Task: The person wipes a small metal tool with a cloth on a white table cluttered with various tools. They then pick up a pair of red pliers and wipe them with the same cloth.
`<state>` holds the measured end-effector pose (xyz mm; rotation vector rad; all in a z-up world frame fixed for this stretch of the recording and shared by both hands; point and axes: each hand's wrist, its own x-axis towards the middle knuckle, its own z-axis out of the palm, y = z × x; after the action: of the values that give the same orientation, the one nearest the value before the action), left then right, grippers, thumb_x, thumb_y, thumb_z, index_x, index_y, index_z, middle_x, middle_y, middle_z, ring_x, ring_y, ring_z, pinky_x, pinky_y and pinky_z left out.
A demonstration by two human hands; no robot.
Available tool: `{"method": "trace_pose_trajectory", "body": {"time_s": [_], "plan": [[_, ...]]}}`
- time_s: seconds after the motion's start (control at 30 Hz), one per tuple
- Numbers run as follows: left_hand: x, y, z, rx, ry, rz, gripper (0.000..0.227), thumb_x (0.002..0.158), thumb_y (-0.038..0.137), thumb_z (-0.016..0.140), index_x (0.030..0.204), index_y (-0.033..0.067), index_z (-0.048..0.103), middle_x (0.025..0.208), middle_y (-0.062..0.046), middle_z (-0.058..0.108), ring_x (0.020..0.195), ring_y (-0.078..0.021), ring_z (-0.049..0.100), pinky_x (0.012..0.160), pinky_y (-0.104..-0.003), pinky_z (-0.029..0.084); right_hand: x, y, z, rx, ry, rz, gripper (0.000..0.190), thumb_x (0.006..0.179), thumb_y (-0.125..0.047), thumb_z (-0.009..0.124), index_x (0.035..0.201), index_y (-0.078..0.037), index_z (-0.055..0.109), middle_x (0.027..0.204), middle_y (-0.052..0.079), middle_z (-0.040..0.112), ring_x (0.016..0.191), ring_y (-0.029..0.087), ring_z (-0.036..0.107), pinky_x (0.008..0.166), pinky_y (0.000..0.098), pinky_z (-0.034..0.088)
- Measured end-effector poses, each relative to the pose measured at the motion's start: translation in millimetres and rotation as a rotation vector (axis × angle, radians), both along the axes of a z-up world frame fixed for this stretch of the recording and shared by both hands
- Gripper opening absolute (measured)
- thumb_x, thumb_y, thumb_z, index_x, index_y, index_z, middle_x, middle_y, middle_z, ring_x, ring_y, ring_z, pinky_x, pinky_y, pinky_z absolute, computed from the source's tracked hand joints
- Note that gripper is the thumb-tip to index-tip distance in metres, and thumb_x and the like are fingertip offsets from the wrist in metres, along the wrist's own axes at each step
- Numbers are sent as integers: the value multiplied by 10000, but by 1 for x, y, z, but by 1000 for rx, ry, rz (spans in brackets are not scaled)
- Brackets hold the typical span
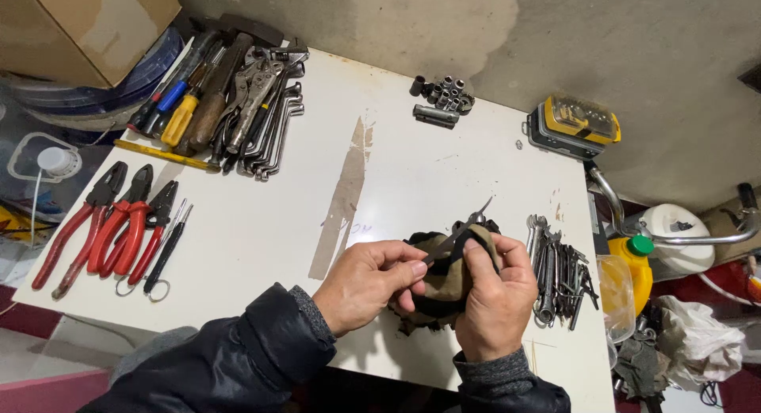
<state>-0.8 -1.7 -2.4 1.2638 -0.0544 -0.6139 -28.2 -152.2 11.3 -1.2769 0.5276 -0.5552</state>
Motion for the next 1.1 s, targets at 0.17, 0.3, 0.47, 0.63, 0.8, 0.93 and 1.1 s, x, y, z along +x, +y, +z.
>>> {"method": "trace_pose_trajectory", "body": {"time_s": [0.17,0.3,0.47,0.63,0.8,0.93,1.1], "plan": [[-2,1,3,4,-19,-26,187,945,94,670,1079,7,767,752,-109,715,507,-115,618,521,-216,527,-2,4,11,-54,3,-24,208,877,-38,694,1064,-68,609,944,137,732,740,176,667,659,284,561],[-3,3,8,-10,-35,-41,186,946,82,673,1080,1,773,739,-103,703,505,-112,617,515,-217,541,-5,0,9,-142,-25,-3,122,899,-40,679,1020,-46,665,986,98,711,768,174,672,673,276,576],[-3,3,12,9,-32,-40,188,932,96,689,1062,-2,783,717,-112,701,489,-120,619,497,-216,542,-5,-6,10,-147,-52,-20,146,878,-31,707,1012,-64,659,920,98,717,750,167,677,680,271,584],[-3,5,12,12,-28,-47,204,929,108,693,1070,-3,788,699,-119,686,486,-130,610,475,-213,535,-6,-12,3,-228,-49,-20,128,875,-67,731,983,-77,662,889,66,711,754,120,644,707,231,539],[0,9,21,64,-69,-38,184,924,112,692,1028,16,810,660,-79,666,471,-113,590,490,-197,527,-9,-9,0,-255,-62,109,122,859,-12,736,948,-59,668,902,66,721,792,136,651,729,254,551],[1,7,15,46,-67,-11,181,912,97,704,1019,-10,803,651,-97,668,459,-129,589,476,-214,531,-10,-5,-2,-226,4,104,116,853,-27,748,928,-48,661,831,63,702,684,104,609,637,227,520],[1,7,15,39,-52,10,161,905,94,717,990,-16,799,678,-102,682,498,-144,603,504,-229,543,-12,0,-2,-192,-5,130,70,876,-34,724,914,-37,665,731,72,678,588,125,591,540,243,505]]}}
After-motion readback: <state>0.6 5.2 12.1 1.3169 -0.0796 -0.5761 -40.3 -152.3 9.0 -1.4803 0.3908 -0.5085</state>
